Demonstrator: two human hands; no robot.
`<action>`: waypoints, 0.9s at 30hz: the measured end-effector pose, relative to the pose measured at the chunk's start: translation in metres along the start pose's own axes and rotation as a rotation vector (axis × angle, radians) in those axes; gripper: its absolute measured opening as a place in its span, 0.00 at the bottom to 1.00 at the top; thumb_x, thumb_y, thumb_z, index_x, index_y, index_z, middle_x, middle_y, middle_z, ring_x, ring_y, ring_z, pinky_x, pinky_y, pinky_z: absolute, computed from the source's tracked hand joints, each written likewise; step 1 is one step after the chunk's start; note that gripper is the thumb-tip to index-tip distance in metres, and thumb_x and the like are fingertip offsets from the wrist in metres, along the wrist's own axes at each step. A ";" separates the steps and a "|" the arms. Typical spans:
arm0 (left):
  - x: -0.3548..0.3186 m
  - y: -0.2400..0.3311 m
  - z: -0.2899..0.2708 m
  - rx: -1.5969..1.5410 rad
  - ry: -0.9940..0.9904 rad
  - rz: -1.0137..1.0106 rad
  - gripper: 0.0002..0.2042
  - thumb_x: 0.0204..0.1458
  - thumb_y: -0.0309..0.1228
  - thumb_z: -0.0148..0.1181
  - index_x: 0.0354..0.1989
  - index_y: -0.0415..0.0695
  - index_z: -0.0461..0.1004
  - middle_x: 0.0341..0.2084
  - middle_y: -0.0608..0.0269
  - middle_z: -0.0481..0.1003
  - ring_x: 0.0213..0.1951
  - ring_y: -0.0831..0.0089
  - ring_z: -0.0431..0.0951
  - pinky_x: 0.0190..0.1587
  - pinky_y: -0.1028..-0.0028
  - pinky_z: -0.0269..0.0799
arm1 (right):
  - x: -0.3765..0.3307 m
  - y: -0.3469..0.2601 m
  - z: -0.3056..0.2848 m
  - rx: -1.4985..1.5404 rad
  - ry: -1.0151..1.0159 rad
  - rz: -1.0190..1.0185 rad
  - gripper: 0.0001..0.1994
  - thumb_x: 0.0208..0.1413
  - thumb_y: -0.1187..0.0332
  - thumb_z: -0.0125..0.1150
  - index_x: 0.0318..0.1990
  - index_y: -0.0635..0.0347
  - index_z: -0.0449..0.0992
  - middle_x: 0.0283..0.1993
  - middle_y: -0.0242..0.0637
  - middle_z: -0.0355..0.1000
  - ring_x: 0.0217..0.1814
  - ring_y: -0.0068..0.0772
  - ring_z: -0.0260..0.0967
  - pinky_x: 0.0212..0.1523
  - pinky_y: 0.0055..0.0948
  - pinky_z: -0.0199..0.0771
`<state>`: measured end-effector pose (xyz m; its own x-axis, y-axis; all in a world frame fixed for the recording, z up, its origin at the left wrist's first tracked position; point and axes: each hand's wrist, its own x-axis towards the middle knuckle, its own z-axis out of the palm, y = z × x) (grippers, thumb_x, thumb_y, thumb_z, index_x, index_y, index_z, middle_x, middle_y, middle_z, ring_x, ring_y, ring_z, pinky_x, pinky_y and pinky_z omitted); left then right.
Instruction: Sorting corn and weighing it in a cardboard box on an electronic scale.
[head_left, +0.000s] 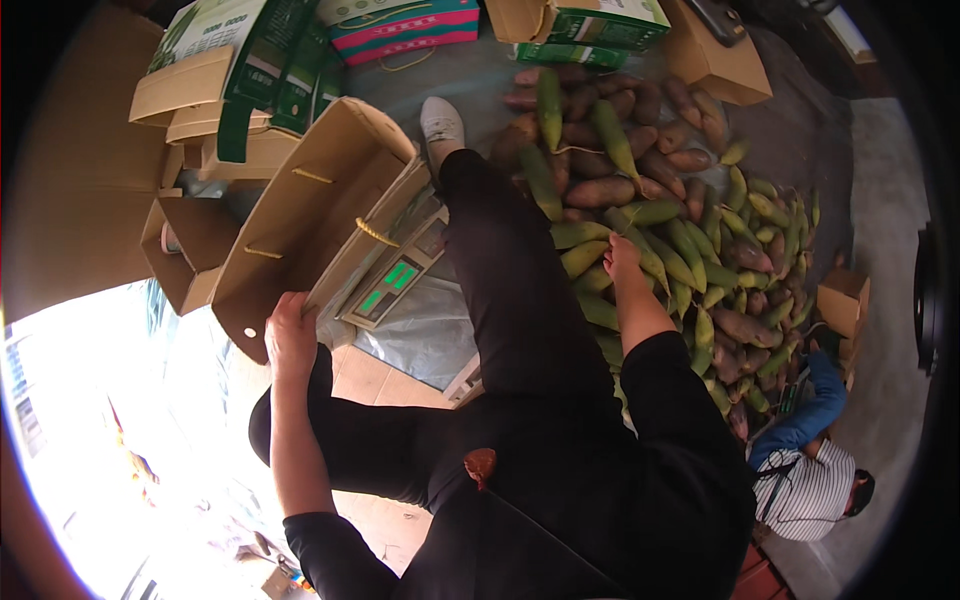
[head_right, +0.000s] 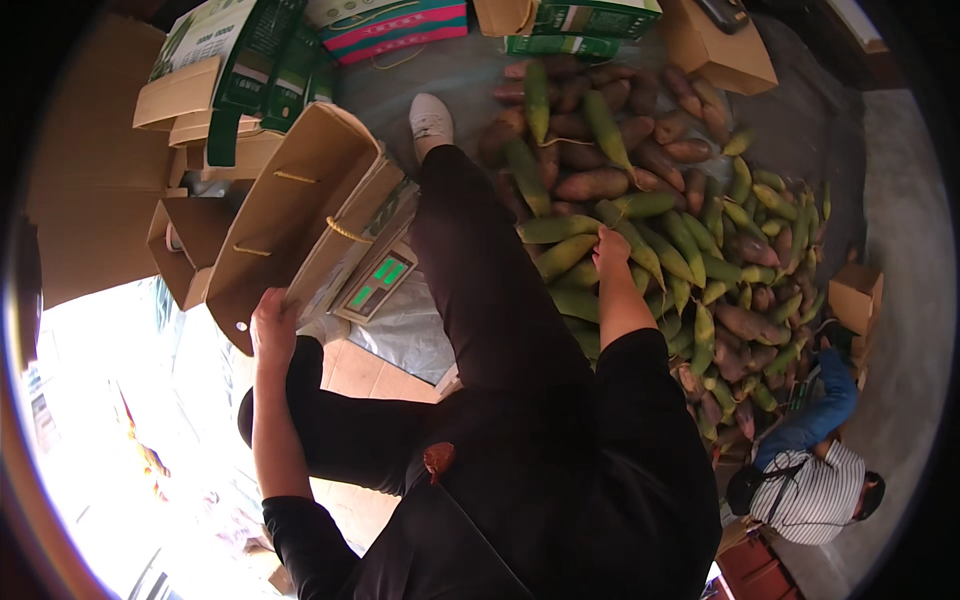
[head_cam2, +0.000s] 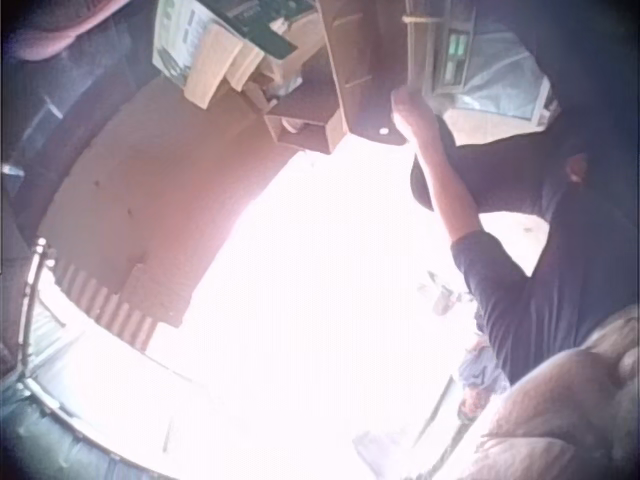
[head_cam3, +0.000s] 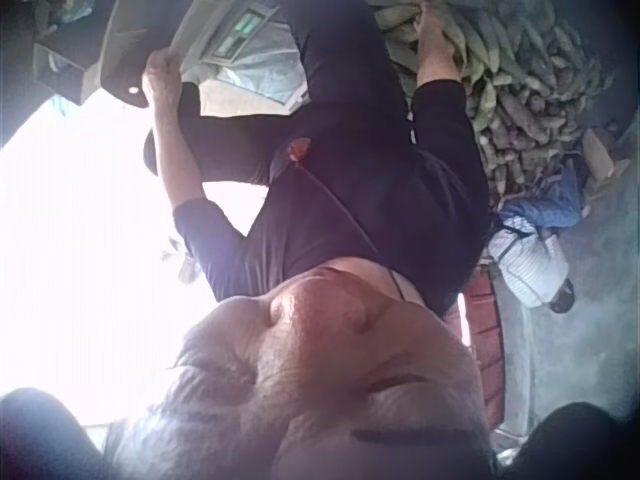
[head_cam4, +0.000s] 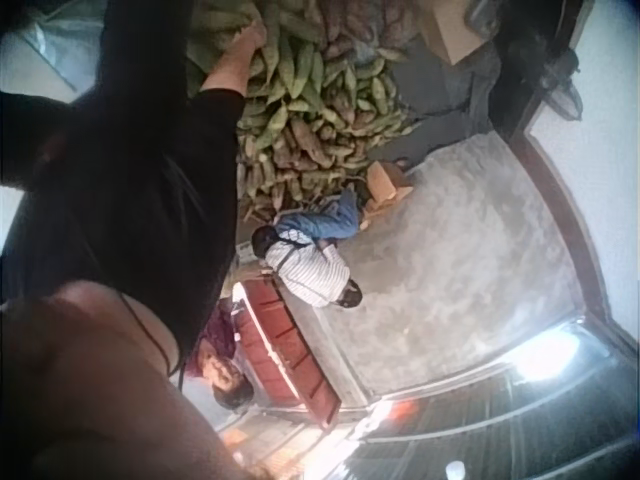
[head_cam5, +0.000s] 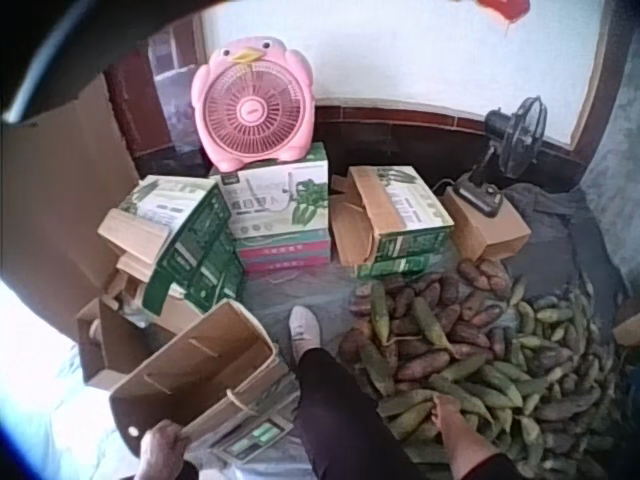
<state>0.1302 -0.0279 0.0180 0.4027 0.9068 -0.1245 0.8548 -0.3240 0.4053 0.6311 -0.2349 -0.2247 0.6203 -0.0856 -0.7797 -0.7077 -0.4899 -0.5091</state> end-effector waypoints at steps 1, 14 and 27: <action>0.000 0.001 -0.001 0.003 0.007 -0.009 0.10 0.42 0.21 0.55 0.35 0.40 0.74 0.32 0.53 0.73 0.36 0.51 0.74 0.38 0.61 0.70 | -0.002 0.001 0.002 -0.006 -0.010 -0.002 0.14 0.52 0.57 0.61 0.40 0.56 0.74 0.33 0.30 0.69 0.32 0.30 0.65 0.31 0.34 0.66; -0.005 0.002 -0.004 0.000 0.008 -0.014 0.09 0.43 0.22 0.56 0.35 0.41 0.75 0.31 0.55 0.72 0.37 0.53 0.74 0.38 0.62 0.70 | -0.139 -0.082 0.023 -0.039 -0.402 -0.908 0.08 0.53 0.67 0.61 0.32 0.64 0.76 0.25 0.22 0.68 0.28 0.13 0.61 0.27 0.18 0.60; -0.007 -0.001 -0.004 0.068 0.005 0.033 0.09 0.43 0.23 0.56 0.35 0.41 0.75 0.31 0.53 0.72 0.36 0.52 0.74 0.38 0.61 0.70 | -0.396 -0.220 0.080 0.229 -1.016 -1.549 0.09 0.59 0.68 0.53 0.37 0.67 0.75 0.35 0.37 0.75 0.40 0.26 0.72 0.45 0.24 0.68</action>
<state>0.1253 -0.0326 0.0225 0.4298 0.8965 -0.1078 0.8613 -0.3713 0.3467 0.5146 -0.0242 0.1667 0.3220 0.7919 0.5188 0.1372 0.5031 -0.8533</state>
